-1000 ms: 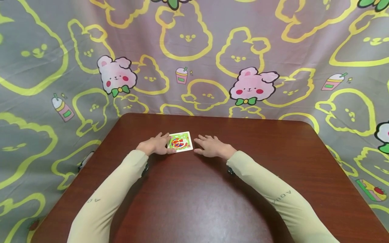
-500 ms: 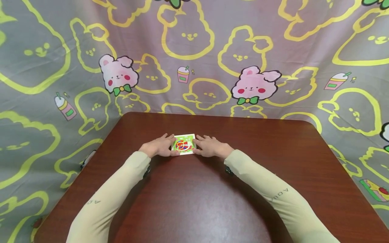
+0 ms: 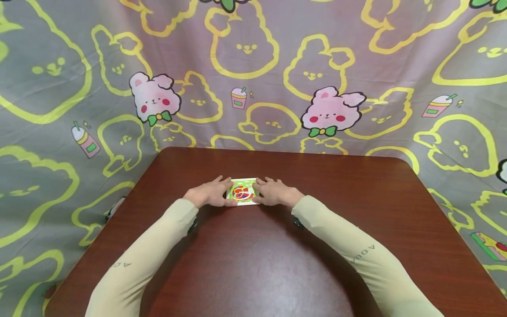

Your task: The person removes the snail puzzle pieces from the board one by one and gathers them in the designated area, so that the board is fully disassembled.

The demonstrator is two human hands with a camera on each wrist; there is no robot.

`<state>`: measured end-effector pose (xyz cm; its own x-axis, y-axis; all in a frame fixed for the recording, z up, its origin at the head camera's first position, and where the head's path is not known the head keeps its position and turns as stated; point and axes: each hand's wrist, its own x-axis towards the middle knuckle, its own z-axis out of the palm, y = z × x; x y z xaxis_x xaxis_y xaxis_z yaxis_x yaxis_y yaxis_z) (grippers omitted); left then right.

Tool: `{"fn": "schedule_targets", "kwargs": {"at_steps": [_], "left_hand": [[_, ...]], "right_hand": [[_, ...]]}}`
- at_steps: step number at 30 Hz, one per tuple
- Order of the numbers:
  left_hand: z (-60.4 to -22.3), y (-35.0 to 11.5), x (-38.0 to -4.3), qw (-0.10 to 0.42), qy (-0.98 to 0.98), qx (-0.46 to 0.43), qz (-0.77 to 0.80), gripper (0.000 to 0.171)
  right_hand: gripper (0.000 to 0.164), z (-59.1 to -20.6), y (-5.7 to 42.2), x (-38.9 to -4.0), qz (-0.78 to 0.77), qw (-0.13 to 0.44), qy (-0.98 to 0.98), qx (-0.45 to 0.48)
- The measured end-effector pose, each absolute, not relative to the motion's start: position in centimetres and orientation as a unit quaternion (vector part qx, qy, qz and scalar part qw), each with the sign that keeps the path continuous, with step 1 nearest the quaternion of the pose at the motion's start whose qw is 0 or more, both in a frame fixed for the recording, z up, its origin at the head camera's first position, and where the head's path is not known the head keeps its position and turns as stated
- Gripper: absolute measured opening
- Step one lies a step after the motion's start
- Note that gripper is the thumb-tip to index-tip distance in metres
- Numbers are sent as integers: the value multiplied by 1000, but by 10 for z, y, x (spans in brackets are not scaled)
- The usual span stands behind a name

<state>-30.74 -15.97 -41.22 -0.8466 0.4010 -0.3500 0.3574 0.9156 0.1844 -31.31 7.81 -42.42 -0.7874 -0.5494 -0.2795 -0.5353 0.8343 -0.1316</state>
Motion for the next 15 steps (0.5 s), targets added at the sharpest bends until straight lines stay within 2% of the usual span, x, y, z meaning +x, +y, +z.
{"fn": "schedule_targets", "kwargs": {"at_steps": [15], "left_hand": [[-415,-154,-308,191,959,204,53,92]], "right_hand": [[67,-425,90,-314,-15,156,944,-289]]}}
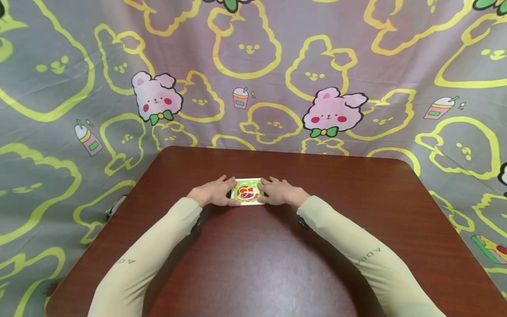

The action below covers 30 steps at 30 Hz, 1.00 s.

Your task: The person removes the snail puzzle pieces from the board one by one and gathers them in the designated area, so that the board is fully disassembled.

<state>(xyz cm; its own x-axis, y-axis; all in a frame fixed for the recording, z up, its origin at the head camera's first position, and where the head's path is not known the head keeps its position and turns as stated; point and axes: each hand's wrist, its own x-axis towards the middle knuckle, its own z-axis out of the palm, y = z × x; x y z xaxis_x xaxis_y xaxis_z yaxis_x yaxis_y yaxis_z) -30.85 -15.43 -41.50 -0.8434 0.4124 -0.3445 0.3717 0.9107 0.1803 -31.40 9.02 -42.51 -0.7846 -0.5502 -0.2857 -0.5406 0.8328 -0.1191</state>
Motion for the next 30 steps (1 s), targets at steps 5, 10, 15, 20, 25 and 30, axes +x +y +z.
{"fn": "schedule_targets", "kwargs": {"at_steps": [5,10,15,20,25,30], "left_hand": [[-416,-149,-309,189,958,210,54,92],[-417,-142,-310,186,957,217,49,92],[-417,-135,-311,188,956,221,50,91],[-417,-127,-311,184,954,235,40,91],[-417,-117,-310,174,951,254,20,91],[-417,-107,-310,165,950,266,6,91]], "right_hand": [[68,-425,96,-313,-15,156,944,-289],[68,-425,104,-311,-13,155,946,-284],[67,-423,112,-307,-11,158,946,-282],[66,-422,121,-302,-10,160,947,-278],[66,-422,129,-299,-7,155,949,-275],[66,-423,138,-298,-11,151,948,-280]]}}
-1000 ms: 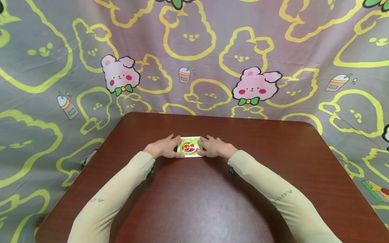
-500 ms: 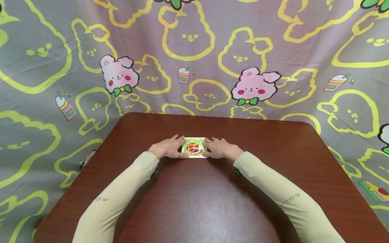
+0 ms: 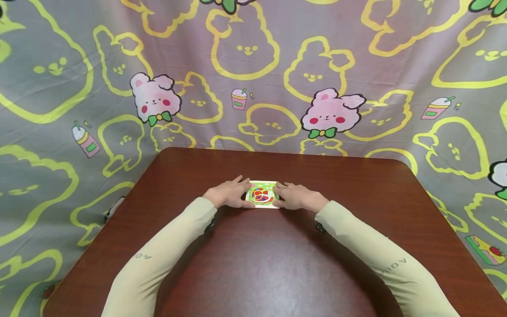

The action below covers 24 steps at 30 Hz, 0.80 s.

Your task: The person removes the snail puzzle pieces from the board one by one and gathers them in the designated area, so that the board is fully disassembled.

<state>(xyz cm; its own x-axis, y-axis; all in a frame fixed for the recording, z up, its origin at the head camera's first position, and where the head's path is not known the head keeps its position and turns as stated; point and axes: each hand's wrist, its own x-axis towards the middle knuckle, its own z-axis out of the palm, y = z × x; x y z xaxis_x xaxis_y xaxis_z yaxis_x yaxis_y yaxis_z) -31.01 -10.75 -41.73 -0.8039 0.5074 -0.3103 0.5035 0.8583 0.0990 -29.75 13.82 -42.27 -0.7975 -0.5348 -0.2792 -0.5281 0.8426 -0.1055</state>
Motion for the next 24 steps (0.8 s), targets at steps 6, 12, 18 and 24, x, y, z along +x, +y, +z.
{"fn": "schedule_targets", "kwargs": {"at_steps": [6,12,18,24], "left_hand": [[-418,-99,-311,170,949,266,4,92],[-419,-92,-310,163,946,280,3,92],[-422,-83,-309,149,943,299,-14,92],[-421,-73,-308,150,939,308,-30,91]], "right_hand": [[66,-423,147,-295,-15,153,947,-283],[66,-421,155,-290,-15,152,949,-277],[66,-422,165,-285,2,151,950,-273],[68,-423,173,-281,24,153,949,-276]]}}
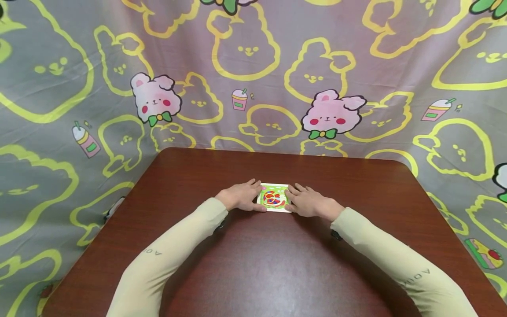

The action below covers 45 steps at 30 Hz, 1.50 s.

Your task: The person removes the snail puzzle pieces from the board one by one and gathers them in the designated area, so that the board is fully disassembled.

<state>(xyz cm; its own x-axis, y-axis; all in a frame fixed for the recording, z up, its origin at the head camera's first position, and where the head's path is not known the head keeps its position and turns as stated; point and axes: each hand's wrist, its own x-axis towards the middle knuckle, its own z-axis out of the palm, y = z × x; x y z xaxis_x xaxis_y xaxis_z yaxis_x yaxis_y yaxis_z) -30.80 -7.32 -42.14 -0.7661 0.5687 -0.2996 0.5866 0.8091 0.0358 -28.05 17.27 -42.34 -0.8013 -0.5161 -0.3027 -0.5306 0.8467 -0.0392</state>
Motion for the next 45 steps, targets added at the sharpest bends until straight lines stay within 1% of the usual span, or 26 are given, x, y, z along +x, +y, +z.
{"fn": "schedule_targets", "kwargs": {"at_steps": [9,17,27,45], "left_hand": [[-420,-60,-305,150,936,317,-24,91],[-421,-51,-303,142,932,331,-32,92],[-423,-45,-300,133,933,333,-38,92],[-426,-38,-294,117,937,329,-30,91]], "right_hand": [[65,-422,188,-272,5,150,949,-276],[65,-423,200,-267,2,137,949,-283],[65,-420,205,-265,10,139,950,-280],[64,-417,208,-264,-32,140,953,-266]]}}
